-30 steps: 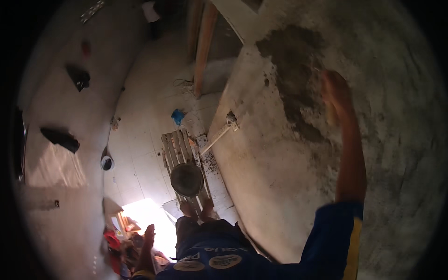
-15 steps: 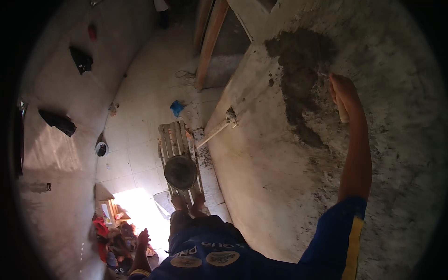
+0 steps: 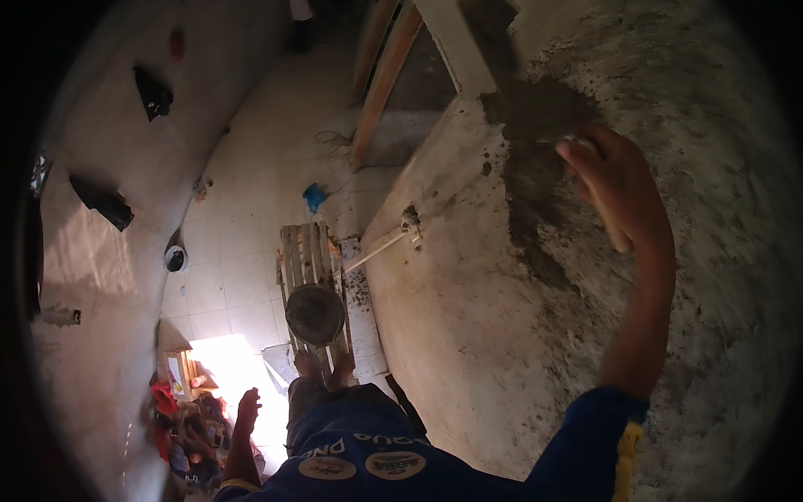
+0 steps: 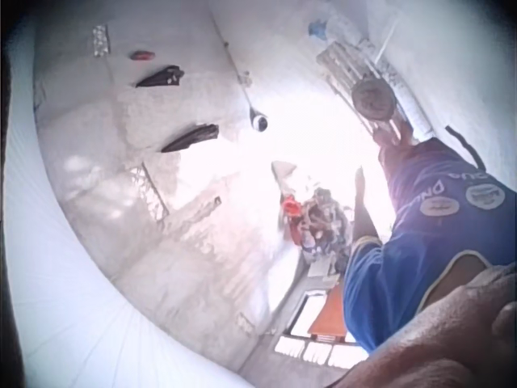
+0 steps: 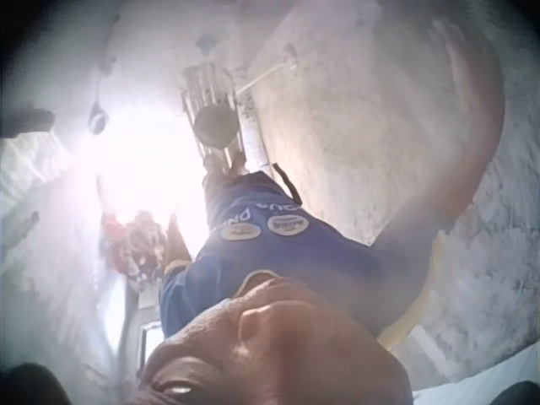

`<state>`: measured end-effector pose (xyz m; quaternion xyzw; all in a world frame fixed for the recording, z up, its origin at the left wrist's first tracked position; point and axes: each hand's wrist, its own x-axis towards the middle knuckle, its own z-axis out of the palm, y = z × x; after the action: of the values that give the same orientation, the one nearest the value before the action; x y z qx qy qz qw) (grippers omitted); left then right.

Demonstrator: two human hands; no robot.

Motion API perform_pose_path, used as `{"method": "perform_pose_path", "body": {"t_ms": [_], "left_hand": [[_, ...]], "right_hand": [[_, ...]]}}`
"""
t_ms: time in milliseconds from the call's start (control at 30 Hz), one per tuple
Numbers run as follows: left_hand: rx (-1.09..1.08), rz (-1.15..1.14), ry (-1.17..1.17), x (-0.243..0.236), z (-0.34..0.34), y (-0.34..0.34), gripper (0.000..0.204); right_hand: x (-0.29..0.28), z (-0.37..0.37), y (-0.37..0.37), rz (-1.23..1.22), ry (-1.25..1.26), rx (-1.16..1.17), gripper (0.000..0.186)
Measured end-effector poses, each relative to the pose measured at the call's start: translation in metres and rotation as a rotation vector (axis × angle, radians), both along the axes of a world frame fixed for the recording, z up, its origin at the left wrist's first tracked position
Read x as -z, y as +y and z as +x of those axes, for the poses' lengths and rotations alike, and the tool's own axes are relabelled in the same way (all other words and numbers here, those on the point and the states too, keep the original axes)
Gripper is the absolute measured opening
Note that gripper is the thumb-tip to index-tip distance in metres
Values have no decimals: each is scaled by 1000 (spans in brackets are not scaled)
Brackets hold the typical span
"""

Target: The person applies mortar to a wall using a trowel. They scoop the material from a bucket and spread it across the rough wall surface while standing on a scaffold.

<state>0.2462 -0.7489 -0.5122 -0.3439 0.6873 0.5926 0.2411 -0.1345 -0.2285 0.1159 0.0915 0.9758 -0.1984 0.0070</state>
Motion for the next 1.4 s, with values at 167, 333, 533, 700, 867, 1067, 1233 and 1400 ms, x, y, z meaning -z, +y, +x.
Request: {"method": "perform_pose_path", "body": {"t_ms": [167, 333, 533, 700, 867, 1067, 1233, 1400], "left_hand": [[-36, 8, 230, -3, 2, 10, 37], [-273, 60, -78, 13, 71, 2, 30], [62, 301, -220, 22, 30, 99, 36], [733, -326, -470, -19, -34, 171, 75], [748, -490, -405, 15, -13, 173, 73], [753, -463, -493, 28, -1, 168, 79], [721, -372, -587, 35, -11, 161, 81], [704, -321, -583, 35, -7, 157, 80]], "right_hand": [[55, -106, 101, -696, -221, 4, 43], [98, -130, 97, -158, 482, 210, 46], [324, -37, 32, -210, -75, -153, 38], [590, 22, -83, 221, -751, -600, 33], [835, 46, -121, 470, -786, -796, 18], [967, 132, -188, 272, -977, -335, 23], [1003, 160, -160, -129, -906, -360, 39], [1004, 180, -163, -213, -645, -276, 39]]}}
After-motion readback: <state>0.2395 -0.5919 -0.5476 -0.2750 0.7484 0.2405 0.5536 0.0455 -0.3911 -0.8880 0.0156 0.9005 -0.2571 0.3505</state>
